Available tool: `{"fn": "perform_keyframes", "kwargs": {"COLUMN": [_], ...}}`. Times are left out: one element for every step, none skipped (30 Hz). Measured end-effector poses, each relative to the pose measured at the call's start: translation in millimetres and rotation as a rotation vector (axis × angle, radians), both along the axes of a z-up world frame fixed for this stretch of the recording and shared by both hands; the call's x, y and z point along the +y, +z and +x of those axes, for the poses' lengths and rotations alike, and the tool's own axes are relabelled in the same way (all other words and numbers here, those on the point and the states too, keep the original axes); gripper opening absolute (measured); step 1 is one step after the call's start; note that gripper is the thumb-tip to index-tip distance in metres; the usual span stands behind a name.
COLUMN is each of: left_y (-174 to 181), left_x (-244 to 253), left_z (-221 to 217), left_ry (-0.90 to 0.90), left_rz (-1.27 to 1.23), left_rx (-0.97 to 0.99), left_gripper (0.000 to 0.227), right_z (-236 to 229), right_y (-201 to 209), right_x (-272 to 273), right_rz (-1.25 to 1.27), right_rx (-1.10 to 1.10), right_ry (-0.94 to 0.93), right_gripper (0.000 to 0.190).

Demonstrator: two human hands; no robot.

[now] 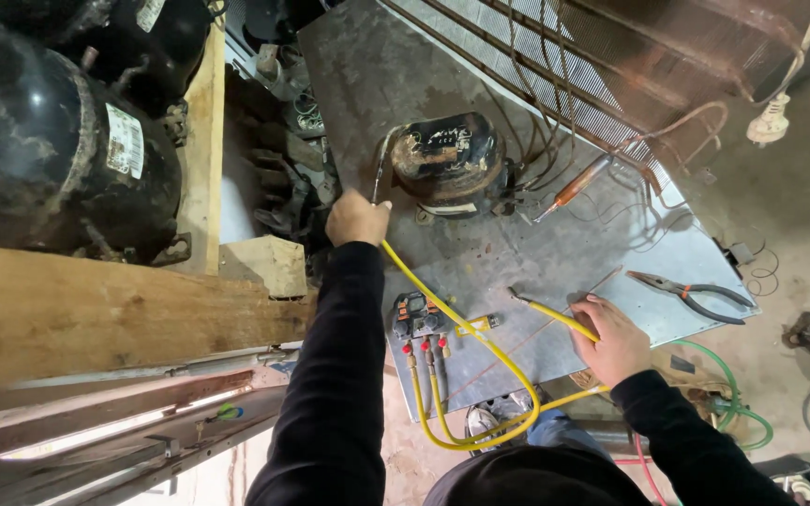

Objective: The person connects a yellow hose to a refrigerant manifold gauge set and then to a pink refrigerant cylinder. They then use a sponge to wipe a black compressor unit while holding the cylinder.

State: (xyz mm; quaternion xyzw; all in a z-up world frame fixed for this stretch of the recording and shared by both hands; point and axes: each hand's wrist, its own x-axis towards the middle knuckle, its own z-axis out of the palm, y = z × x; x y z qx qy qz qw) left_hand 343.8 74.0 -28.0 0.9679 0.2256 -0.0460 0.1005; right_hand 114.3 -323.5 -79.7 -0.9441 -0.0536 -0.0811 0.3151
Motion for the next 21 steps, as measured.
{"fn": "perform_keyframes", "kwargs": {"left_y": [-14.8,-14.5,-14.2,-13.0,4.9,22.9,40.9,49.1,57.1,65.2,34.1,3.5,-26.9,-23.7,-20.1,-15.1,-10.2,-6.3,-2.4,5.3,12.6], "left_x": [11.9,14.3,17.0,21.3,10.2,-0.8,-11.8,-17.2,-22.8,-27.4,-9.4,8.1,25.5,26.1,27.0,28.3,19.0,9.2,-0.5,-3.8,-7.0], "left_z": [6.4,7.0,7.5,7.9,2.5,-2.7,-7.9,-9.4,-10.9,-13.9,-6.9,2.4,12.1,11.3,10.3,11.9,7.9,2.8,-2.4,-1.7,-1.1], "left_ry": [0.023,0.019,0.048,0.079,0.080,0.065,0.051,0.049,0.030,0.010,0.010,0.021,0.031,0.029,0.014,-0.002,-0.004,-0.040,-0.075,-0.079,-0.073], "left_rz": [-0.084,-0.085,-0.201,-0.317,-0.317,-0.272,-0.226,-0.229,-0.163,-0.095,-0.096,-0.312,-0.528,-0.528,-0.497,-0.464,-0.464,-0.268,-0.072,-0.075,-0.066], "left_rx": [0.023,0.025,0.098,0.169,0.168,0.156,0.145,0.143,0.100,0.060,0.059,0.121,0.184,0.183,0.199,0.209,0.203,0.135,0.066,0.060,0.022], "left_gripper": [0.047,0.047,0.047,0.049,0.049,0.043,0.038,0.038,0.037,0.036,0.036,0.034,0.034,0.034,0.036,0.038,0.038,0.034,0.031,0.031,0.030], "right_z": [0.7,-0.6,-2.1,-1.7,-2.3,-1.9,-1.4,-1.2,-1.0,-2.2,-2.7,-2.9,-3.0,-3.2,-3.4,-0.6,-0.5,-1.5,-2.4,-0.9,0.7], "right_y": [-1.1,-0.6,0.1,0.6,0.5,0.5,0.4,0.8,1.1,1.3,1.3,1.2,1.2,0.4,0.0,-0.4,-0.4,-0.2,-0.2,-1.1,-2.4], "right_x": [-0.4,-0.6,-0.5,0.1,0.7,1.1,1.6,1.3,0.9,1.3,1.2,1.9,2.5,2.2,2.0,2.1,2.5,2.2,2.0,1.6,1.2], "right_rz": [0.008,0.007,0.010,0.014,0.015,0.015,0.015,0.012,0.006,0.001,0.000,0.003,0.006,0.005,0.006,0.006,0.007,0.005,0.003,0.000,-0.007], "right_rx": [-0.003,-0.001,0.007,0.014,0.013,-0.007,-0.027,-0.030,-0.023,-0.014,-0.014,-0.017,-0.021,-0.023,-0.027,-0.036,-0.043,-0.046,-0.048,-0.054,-0.043], "right_ry": [-0.001,-0.005,-0.004,0.000,0.001,0.000,-0.001,-0.002,-0.006,-0.009,-0.009,-0.019,-0.028,-0.030,-0.027,-0.023,-0.024,-0.019,-0.013,-0.017,-0.021], "right_gripper": [0.032,0.032,0.033,0.033,0.033,0.032,0.030,0.030,0.033,0.035,0.035,0.034,0.034,0.034,0.033,0.032,0.032,0.032,0.032,0.032,0.033]}}
